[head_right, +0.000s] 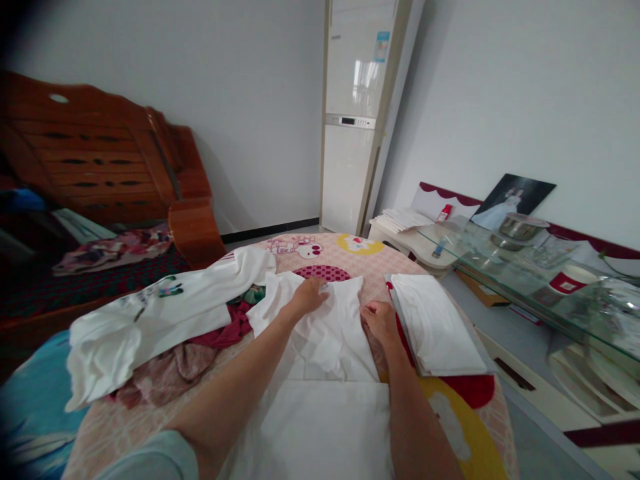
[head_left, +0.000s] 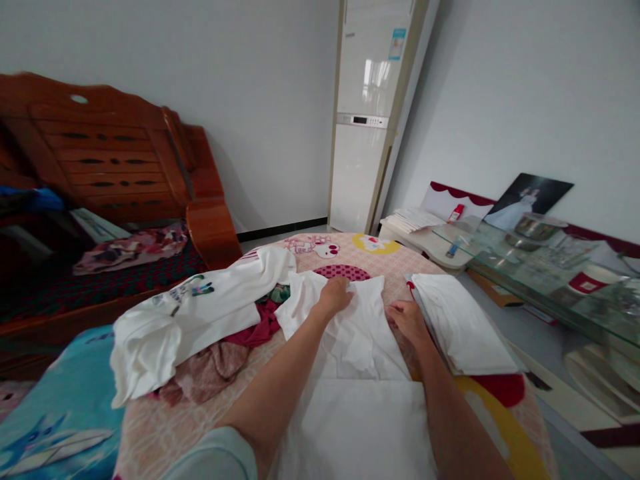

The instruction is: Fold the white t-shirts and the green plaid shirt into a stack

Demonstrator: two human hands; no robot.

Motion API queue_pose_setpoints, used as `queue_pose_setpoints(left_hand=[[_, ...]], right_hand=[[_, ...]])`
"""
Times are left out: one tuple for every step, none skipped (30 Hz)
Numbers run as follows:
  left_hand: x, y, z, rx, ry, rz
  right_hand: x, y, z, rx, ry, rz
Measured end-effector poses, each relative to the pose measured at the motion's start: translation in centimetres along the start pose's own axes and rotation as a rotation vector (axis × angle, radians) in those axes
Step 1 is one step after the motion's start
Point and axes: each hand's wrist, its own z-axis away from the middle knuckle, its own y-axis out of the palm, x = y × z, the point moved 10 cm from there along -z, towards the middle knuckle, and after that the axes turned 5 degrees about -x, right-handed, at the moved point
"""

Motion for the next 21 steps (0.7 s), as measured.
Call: queue_pose_setpoints(left_hand=[[-1.2,0.4,-0.7,0.023,0.050,0.009],[-2.3,0.8,-1.3,0.046,0.097,0.021],[-3.2,1.3,-1.9,0.068,0.130,0.029],[-3.9,1.7,-2.5,0.083,0.153,0.033],[-4.5,2.2,-3.1,0.095,0.165,0.033],[-4.8,2.5,-3.5,0.101,0.167,0.032],[-5.1,2.8,-4.0,0.100,0.163,0.034],[-5.2,3.0,-4.3,0.097,0.160,0.037],[-5.3,3.2,-4.6,0.093,0.158,0.042],[-5.4,3.3,-4.8,0.089,0.157,0.049],[-5.5,3.4,-5.0,0.085,0.156,0.057],[-5.5,3.4,-5.1,0.081,0.152,0.066],[-5.4,3.3,-5.2,0.077,0.143,0.076],[-5.3,3.3,-5.3,0.076,0.129,0.086],[-5.1,3.3,-5.4,0.078,0.111,0.097],[-4.9,3.4,-5.5,0.086,0.091,0.109],[-4.7,3.5,-5.6,0.098,0.072,0.121],[-4.6,3.6,-5.6,0.113,0.055,0.134],[-4.5,3.7,-5.7,0.126,0.045,0.142],[-4.3,3.9,-5.8,0.142,0.030,0.157],[-4.1,4.2,-5.9,0.172,0.002,0.187]], right_hand=[[0.3,0.0,0.0,0.001,-0.022,0.028],[0.4,0.0,0.0,-0.003,-0.040,0.049],[0.5,0.0,0.0,-0.006,-0.050,0.059],[0.5,0.1,-0.1,-0.005,-0.052,0.057],[0.4,0.1,-0.1,-0.001,-0.046,0.044],[0.2,0.2,-0.1,0.008,-0.035,0.025],[0.0,0.2,-0.1,0.018,-0.016,0.001],[-0.2,0.2,-0.1,0.030,0.012,-0.026],[-0.4,0.3,0.0,0.046,0.046,-0.055],[-0.6,0.3,0.1,0.067,0.083,-0.080],[-0.8,0.5,0.2,0.097,0.123,-0.100],[-0.9,0.7,0.5,0.137,0.161,-0.113],[-0.9,0.9,0.7,0.181,0.195,-0.122],[-0.9,1.2,1.0,0.228,0.221,-0.125],[-0.9,1.4,1.2,0.275,0.240,-0.121],[-0.7,1.7,1.5,0.317,0.250,-0.110],[-0.6,1.8,1.7,0.351,0.253,-0.095],[-0.4,2.0,1.8,0.380,0.249,-0.078],[-0.2,2.1,1.9,0.405,0.241,-0.061],[-0.1,2.1,2.0,0.425,0.232,-0.047],[0.1,2.2,2.1,0.442,0.222,-0.040]])
